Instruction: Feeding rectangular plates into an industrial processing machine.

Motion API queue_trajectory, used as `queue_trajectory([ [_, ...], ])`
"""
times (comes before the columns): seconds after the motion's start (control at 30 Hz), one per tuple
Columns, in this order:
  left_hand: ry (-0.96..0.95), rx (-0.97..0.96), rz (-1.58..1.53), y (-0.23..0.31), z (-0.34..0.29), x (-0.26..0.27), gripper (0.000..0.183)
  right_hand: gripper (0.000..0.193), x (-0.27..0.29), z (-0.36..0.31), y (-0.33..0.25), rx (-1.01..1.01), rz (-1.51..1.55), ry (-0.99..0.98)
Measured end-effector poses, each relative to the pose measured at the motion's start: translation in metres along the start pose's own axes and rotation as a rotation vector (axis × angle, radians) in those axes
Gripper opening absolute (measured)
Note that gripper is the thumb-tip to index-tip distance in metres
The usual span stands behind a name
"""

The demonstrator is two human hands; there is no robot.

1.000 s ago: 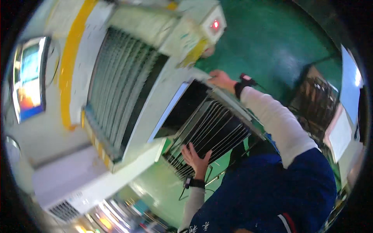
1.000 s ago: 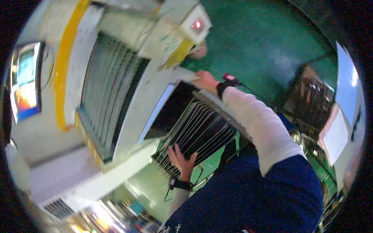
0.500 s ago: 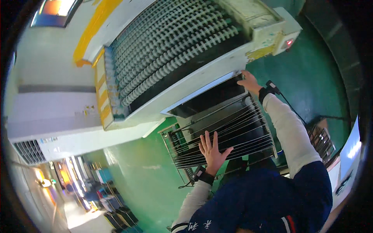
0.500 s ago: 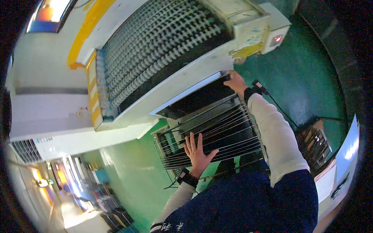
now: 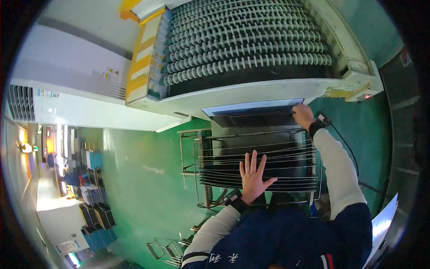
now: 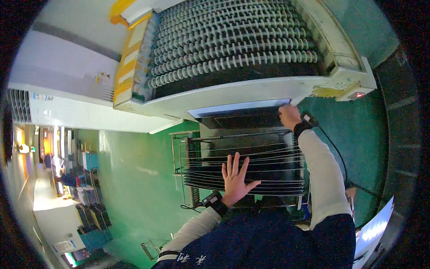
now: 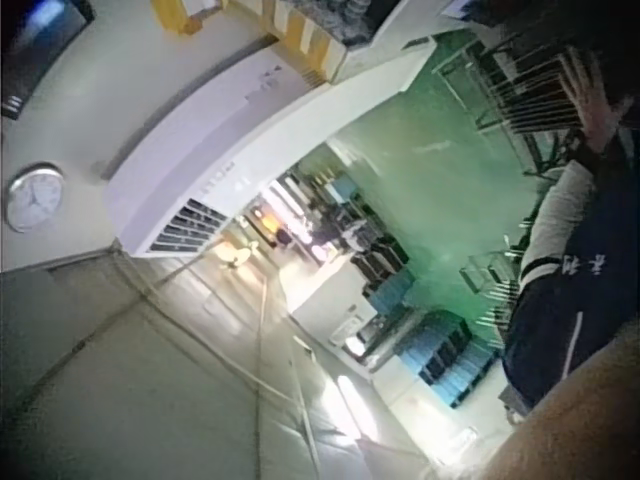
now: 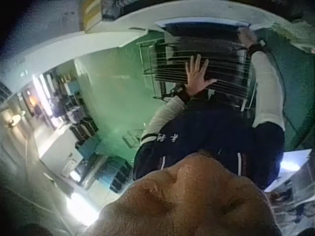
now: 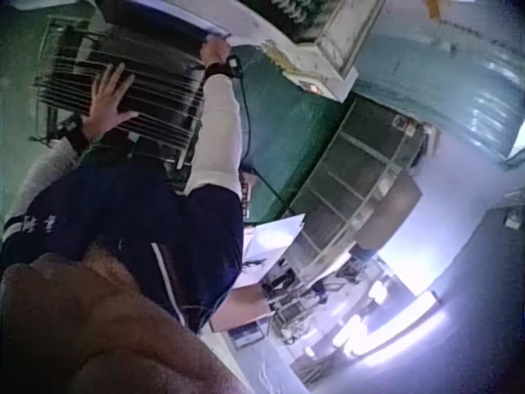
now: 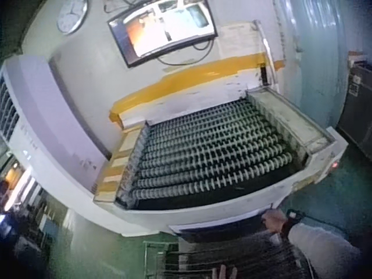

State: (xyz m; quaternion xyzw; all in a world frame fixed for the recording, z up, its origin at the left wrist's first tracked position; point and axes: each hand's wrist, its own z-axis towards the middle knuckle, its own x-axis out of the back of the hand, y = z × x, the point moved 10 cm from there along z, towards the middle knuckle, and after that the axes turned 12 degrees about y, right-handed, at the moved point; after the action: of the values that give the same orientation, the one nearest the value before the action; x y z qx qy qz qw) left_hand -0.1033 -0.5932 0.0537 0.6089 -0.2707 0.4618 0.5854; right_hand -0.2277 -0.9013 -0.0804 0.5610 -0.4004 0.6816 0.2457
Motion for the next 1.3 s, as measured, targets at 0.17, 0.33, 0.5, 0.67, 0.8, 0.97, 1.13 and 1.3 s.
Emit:
queue_trajectory([
  [0.17, 0.019, -0.005, -0.046, 0.002, -0.002, 0.005, 0.097, 0.007, -0.021, 0.002, -0.044, 0.100, 0.112, 0.128],
  [0.33, 0.044, -0.005, -0.069, -0.002, -0.003, 0.004, 0.096, 0.003, 0.004, 0.005, -0.065, 0.058, 0.300, 0.102],
  [0.5, 0.090, -0.011, -0.067, -0.006, -0.005, 0.015, 0.096, 0.020, 0.107, 0.008, -0.127, 0.194, 0.328, 0.265],
  [0.67, 0.113, 0.057, -0.138, -0.011, 0.002, 0.021, 0.099, 0.023, 0.206, 0.001, -0.128, 0.199, 0.415, 0.329],
  [0.8, 0.351, 0.235, -0.575, -0.043, 0.019, 0.033, 0.097, 0.016, 0.250, -0.001, -0.108, -0.049, 0.588, 0.251],
  [0.97, 0.271, 0.459, -1.410, -0.041, 0.057, 0.054, 0.052, 0.014, 0.223, -0.009, -0.113, -0.528, 1.262, 0.019],
  [1.13, 0.260, 0.676, -1.471, -0.056, 0.049, 0.067, 0.036, 0.027, 0.186, -0.011, -0.126, -0.578, 1.598, -0.099],
  [1.3, 0.192, 0.704, -1.481, -0.073, 0.048, 0.071, 0.039, 0.036, 0.147, -0.012, -0.093, -0.841, 1.648, -0.029],
])
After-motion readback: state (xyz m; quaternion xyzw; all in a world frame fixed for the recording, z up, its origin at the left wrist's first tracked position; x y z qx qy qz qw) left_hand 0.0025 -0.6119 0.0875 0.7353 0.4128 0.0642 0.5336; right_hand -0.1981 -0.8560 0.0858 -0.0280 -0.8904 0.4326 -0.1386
